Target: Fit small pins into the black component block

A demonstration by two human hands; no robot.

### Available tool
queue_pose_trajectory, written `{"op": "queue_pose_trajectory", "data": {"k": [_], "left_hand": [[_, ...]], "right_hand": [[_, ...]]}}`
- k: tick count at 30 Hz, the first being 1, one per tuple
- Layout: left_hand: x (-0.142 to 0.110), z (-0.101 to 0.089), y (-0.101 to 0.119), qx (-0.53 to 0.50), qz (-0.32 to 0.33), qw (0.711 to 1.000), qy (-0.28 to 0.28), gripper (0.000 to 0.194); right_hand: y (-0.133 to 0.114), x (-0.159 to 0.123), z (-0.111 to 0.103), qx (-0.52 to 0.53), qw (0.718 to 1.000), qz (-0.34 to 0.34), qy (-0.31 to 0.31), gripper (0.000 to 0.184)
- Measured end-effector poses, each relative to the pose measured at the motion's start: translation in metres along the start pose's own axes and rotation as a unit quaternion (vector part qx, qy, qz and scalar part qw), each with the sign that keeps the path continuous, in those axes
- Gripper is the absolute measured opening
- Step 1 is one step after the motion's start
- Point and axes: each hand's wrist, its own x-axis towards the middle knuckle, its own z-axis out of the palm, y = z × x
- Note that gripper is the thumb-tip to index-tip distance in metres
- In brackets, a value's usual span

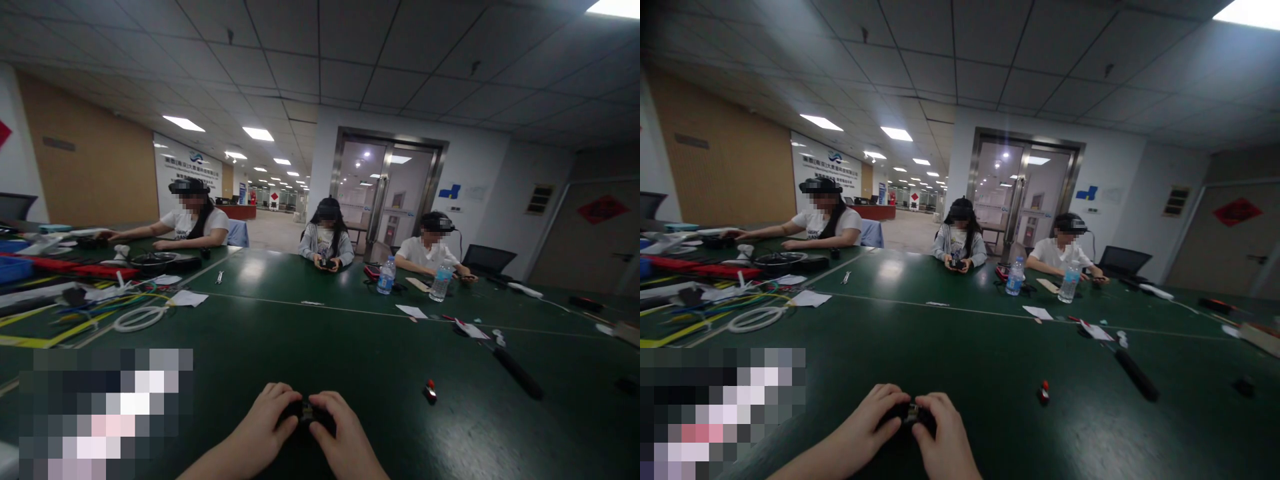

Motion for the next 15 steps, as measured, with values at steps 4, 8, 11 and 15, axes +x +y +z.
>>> {"op": "queue_pose_trajectory", "data": {"k": [4, 8, 11, 15], "left_hand": [[0.0008, 0.0016, -0.0034, 0.004, 0.001, 1.0, 0.001, 0.031], [0.0024, 0.0046, -0.0081, 0.012, 0.005, 1.0, 0.006, 0.03], [0.0028, 0.005, -0.0084, 0.015, 0.006, 1.0, 0.007, 0.031], [0.0028, 0.0043, -0.0062, 0.022, 0.003, 1.0, 0.003, 0.029]], "right_hand": [[-0.0043, -0.0004, -0.0019, 0.004, 1.0, 0.0, -0.006, 0.032], [-0.0073, 0.0004, -0.0034, -0.002, 1.0, -0.001, -0.011, 0.028], [-0.0059, 0.0015, -0.0029, -0.011, 1.0, -0.005, -0.013, 0.026], [-0.0026, 0.0014, -0.0014, -0.016, 1.0, -0.008, -0.015, 0.026]]}}
